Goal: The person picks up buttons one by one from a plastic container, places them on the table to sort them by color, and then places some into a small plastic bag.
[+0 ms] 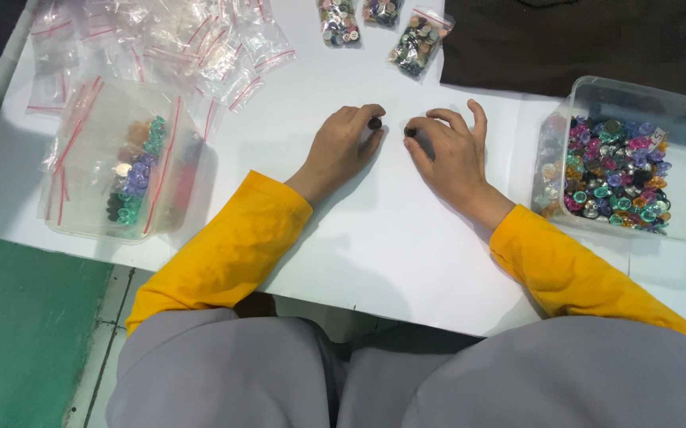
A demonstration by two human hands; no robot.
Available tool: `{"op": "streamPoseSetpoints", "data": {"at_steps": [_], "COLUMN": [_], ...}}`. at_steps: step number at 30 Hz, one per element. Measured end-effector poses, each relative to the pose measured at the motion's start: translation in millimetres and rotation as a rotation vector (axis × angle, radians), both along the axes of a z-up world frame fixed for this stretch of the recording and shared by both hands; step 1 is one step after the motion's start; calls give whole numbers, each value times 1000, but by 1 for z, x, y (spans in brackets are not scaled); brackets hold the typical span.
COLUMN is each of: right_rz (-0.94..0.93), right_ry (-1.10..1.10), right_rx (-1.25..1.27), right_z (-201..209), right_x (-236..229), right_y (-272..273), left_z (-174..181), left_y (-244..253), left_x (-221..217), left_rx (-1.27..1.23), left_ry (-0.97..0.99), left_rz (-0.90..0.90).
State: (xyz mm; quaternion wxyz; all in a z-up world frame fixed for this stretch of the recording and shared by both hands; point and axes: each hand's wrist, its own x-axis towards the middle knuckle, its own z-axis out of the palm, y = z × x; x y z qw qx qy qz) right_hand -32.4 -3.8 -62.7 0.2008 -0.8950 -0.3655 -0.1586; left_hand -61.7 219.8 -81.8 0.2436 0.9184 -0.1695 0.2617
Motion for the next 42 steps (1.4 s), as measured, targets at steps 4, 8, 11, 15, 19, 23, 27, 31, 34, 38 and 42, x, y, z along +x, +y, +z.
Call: {"op": "streamPoseSetpoints", "data": {"at_steps": [4, 8, 11, 15, 19, 23, 27, 31, 34, 38, 42], "right_rz": [-6, -24, -21, -13, -9, -10, -23, -53, -90, -122, -117], "right_ry": [-4, -2, -12, -40, -20, -14, 28, 18, 53, 101, 113], "right_rx": [0, -6, -3, -7, 1, 1, 42, 67, 92, 99, 89], "right_z": [-4, -3, -6, -6, -2, -1, 0, -1, -5, -1, -7], "right_x": [2, 3, 4, 6, 5, 3, 0, -1, 1, 0, 4], "right_y": [-1, -2, -1, 3, 4, 3, -2, -14, -25, -28, -33], "left_z": [5, 6, 2, 1, 4, 6, 6, 12, 5, 7, 8], "left_y": [0, -1, 0, 0, 0, 0, -1, 0, -1, 0, -1], "left_x": [-3, -3, -2, -2, -3, -4, -4, -5, -5, -4, -4], "left_rx": [-1, 2, 7, 6, 17, 1, -16, -23, -20, -24, -31], "left_ry": [5, 8, -1, -17, -16, 0, 14, 20, 22, 32, 40], "left_rz": [-2, 1, 5, 8, 2, -1, -12, -22, 5, 12, 13]}}
